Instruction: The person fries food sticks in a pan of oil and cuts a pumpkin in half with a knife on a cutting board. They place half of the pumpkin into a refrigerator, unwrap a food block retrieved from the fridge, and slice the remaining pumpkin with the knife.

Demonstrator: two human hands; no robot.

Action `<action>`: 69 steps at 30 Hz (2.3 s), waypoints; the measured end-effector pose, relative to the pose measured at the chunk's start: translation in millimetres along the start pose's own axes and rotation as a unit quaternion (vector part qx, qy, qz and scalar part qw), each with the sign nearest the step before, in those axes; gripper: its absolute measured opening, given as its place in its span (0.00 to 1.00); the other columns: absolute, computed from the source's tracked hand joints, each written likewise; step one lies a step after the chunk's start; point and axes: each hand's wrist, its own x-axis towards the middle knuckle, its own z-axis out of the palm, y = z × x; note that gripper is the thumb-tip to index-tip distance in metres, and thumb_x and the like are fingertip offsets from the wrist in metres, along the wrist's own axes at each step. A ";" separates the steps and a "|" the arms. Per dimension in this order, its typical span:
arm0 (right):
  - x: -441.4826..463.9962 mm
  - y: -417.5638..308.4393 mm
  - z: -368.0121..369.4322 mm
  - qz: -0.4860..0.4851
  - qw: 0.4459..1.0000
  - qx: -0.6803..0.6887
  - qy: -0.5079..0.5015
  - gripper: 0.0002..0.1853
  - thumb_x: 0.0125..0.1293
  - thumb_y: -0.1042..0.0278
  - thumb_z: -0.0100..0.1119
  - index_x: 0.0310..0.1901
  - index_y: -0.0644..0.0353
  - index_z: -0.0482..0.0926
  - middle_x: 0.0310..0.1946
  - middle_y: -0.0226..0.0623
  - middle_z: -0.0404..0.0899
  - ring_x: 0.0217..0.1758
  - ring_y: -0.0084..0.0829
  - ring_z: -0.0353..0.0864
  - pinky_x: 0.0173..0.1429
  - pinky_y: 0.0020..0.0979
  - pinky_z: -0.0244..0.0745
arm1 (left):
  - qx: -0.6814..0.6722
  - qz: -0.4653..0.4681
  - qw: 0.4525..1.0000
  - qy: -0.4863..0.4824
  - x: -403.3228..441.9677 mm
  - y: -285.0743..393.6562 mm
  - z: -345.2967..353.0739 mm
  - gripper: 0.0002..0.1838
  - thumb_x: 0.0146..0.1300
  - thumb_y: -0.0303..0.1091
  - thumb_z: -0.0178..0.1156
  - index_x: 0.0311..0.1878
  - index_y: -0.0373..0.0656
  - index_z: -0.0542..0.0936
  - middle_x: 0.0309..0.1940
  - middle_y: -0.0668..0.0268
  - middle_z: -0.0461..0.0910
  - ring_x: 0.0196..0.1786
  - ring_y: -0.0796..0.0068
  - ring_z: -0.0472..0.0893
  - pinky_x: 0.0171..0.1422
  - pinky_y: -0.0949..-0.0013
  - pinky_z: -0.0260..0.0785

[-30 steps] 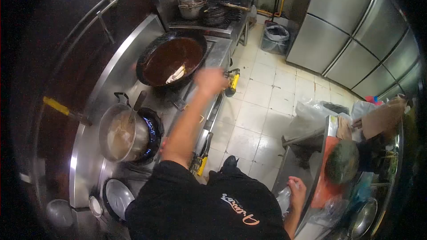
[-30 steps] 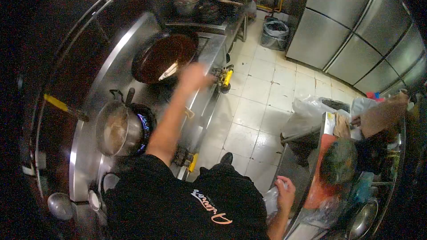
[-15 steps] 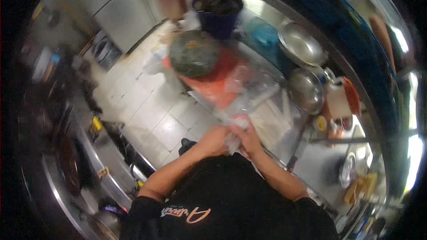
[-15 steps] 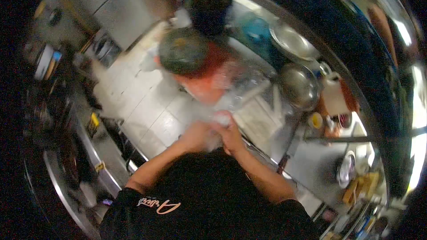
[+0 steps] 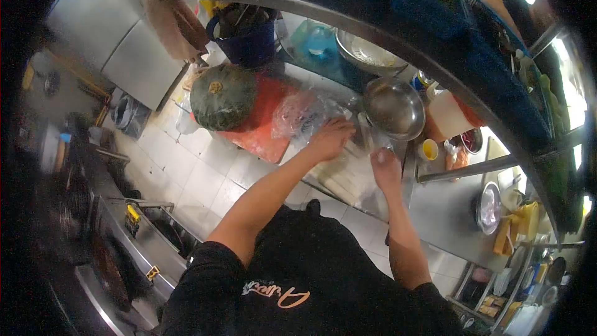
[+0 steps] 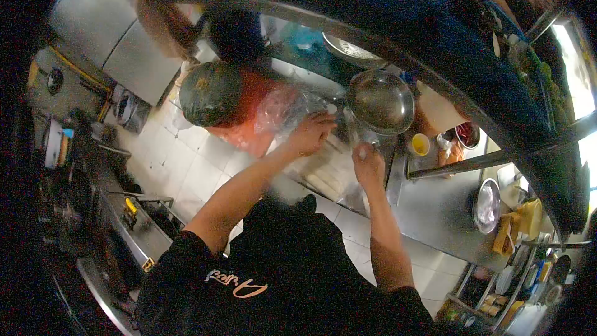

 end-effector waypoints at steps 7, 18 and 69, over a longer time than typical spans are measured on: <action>44.8 -19.2 8.5 0.099 0.984 -0.096 -0.110 0.28 0.51 0.46 0.61 0.50 0.56 0.77 0.48 0.50 0.76 0.51 0.49 0.76 0.53 0.42 0.72 | 0.015 -0.213 0.959 -0.187 33.0 -42.2 22.6 0.16 0.55 0.38 0.52 0.44 0.40 0.79 0.35 0.53 0.81 0.42 0.53 0.80 0.45 0.52 0.72; -3.9 -34.8 -40.1 0.114 0.981 0.146 -0.062 0.22 0.51 0.57 0.66 0.44 0.63 0.78 0.36 0.46 0.80 0.44 0.42 0.78 0.50 0.34 0.70 | -0.194 -0.216 0.957 0.012 46.1 -42.6 25.4 0.21 0.55 0.43 0.59 0.48 0.40 0.76 0.43 0.52 0.79 0.47 0.53 0.77 0.54 0.55 0.68; -116.6 -561.2 310.3 -0.301 0.658 0.094 -0.684 0.16 0.57 0.65 0.62 0.46 0.63 0.78 0.30 0.31 0.78 0.32 0.18 0.72 0.38 0.22 0.68 | 0.220 -0.953 0.208 0.018 -672.6 -14.6 -613.9 0.15 0.50 0.29 0.57 0.43 0.42 0.82 0.43 0.53 0.81 0.47 0.58 0.81 0.49 0.61 0.74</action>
